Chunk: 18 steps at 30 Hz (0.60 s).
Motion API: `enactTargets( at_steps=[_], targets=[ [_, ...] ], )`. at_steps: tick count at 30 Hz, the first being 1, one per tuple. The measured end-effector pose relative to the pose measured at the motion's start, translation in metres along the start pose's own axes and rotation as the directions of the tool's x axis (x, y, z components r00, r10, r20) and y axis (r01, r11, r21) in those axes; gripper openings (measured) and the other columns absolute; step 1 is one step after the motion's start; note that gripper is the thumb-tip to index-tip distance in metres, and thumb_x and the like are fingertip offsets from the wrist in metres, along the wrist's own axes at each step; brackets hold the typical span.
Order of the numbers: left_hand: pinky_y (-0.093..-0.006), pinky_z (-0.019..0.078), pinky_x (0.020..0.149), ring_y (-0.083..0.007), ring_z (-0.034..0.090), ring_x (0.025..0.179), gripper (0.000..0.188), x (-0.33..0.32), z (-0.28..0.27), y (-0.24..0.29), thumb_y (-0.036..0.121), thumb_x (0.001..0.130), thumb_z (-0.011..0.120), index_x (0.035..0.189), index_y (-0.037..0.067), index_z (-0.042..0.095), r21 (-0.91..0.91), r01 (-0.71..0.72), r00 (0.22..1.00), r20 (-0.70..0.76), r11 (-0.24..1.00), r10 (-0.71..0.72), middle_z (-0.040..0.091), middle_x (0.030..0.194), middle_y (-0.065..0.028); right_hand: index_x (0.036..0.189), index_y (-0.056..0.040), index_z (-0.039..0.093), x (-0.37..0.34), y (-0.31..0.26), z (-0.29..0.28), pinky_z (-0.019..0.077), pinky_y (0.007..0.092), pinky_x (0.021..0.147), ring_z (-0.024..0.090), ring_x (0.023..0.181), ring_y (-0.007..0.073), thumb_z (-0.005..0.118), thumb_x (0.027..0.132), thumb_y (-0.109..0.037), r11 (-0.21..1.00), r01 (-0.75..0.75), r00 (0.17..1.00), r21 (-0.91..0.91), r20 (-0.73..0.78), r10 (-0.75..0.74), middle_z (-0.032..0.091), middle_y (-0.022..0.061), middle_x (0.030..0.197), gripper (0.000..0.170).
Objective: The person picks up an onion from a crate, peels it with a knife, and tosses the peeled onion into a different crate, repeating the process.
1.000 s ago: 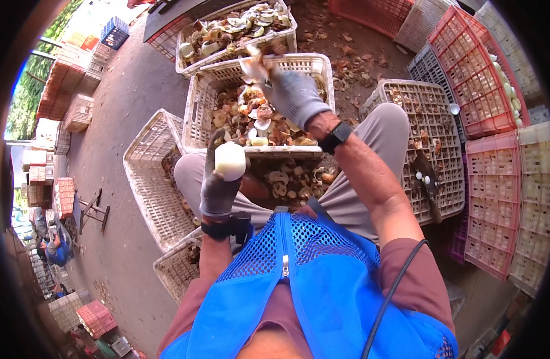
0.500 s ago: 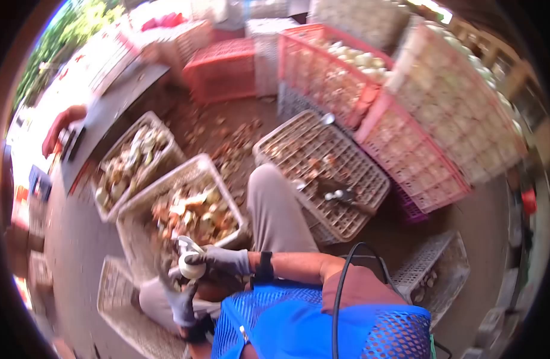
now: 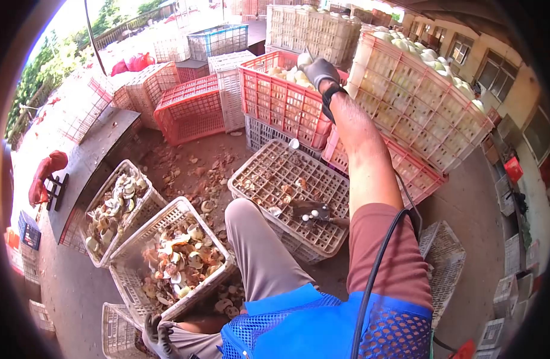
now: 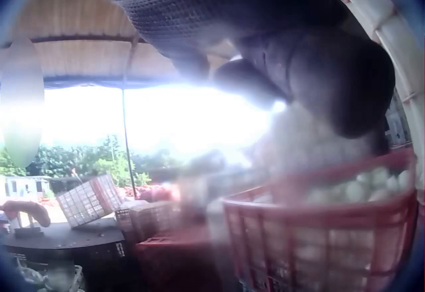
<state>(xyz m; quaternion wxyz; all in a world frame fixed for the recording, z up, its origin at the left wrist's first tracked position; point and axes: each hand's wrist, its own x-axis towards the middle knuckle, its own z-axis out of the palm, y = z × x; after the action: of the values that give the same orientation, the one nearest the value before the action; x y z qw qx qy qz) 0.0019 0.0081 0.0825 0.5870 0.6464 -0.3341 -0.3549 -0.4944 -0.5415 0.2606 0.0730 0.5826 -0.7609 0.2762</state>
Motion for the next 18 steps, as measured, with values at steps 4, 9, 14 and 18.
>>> enactTargets(
  at_steps=[4, 9, 14, 18],
  targets=[
    [-0.0263, 0.0472, 0.073, -0.0135, 0.057, 0.082, 0.043, -0.004, -0.020, -0.012, 0.014, 0.088, 0.063, 0.127, -0.003, 0.053, -0.068, 0.022, 0.974, -0.222, 0.997, -0.036, 0.063, 0.108, -0.0086, 0.087, -0.0050, 0.066, -0.038, 0.009, 0.073, 0.0529, 0.0399, 0.057, 0.065, 0.059, 0.0266, 0.056, 0.088, -0.033, 0.881, 0.050, 0.983, 0.470, 0.133, -0.127, 0.067, 0.0136, 0.070, 0.030],
    [-0.0283, 0.0473, 0.076, -0.0173, 0.058, 0.086, 0.044, -0.011, -0.061, -0.015, 0.018, 0.092, 0.058, 0.132, 0.000, 0.049, -0.206, 0.026, 0.910, -0.401, 0.978, -0.109, 0.061, 0.112, -0.0114, 0.104, -0.0052, 0.070, -0.228, -0.089, 0.086, 0.0556, 0.0321, 0.070, 0.068, 0.079, 0.0186, 0.059, 0.084, -0.020, 0.760, 0.208, 0.645, 0.615, 0.499, -0.579, 0.071, 0.0132, 0.092, 0.027],
    [-0.0340, 0.0420, 0.088, -0.0185, 0.051, 0.103, 0.049, -0.010, -0.116, -0.073, 0.028, 0.094, 0.050, 0.138, 0.007, 0.043, -0.372, 0.035, 0.847, -0.481, 0.928, -0.225, 0.052, 0.126, -0.0099, 0.108, -0.0075, 0.068, -0.373, -0.169, 0.129, 0.0540, 0.0302, 0.059, 0.067, 0.067, 0.0132, 0.062, 0.088, -0.028, 0.636, 0.114, 0.181, 0.763, 0.614, -0.768, 0.071, 0.0073, 0.080, 0.029],
    [-0.0385, 0.0378, 0.097, -0.0195, 0.045, 0.117, 0.053, -0.018, -0.196, -0.162, 0.037, 0.096, 0.044, 0.143, 0.013, 0.038, -0.588, 0.046, 0.788, -0.475, 0.807, -0.391, 0.044, 0.137, -0.0086, 0.108, -0.0075, 0.066, -0.438, -0.225, 0.103, 0.0507, 0.0314, 0.058, 0.062, 0.062, 0.0140, 0.060, 0.088, -0.023, 0.723, 0.004, -0.149, 0.691, 0.715, -0.683, 0.066, 0.0056, 0.073, 0.026]
  ],
)
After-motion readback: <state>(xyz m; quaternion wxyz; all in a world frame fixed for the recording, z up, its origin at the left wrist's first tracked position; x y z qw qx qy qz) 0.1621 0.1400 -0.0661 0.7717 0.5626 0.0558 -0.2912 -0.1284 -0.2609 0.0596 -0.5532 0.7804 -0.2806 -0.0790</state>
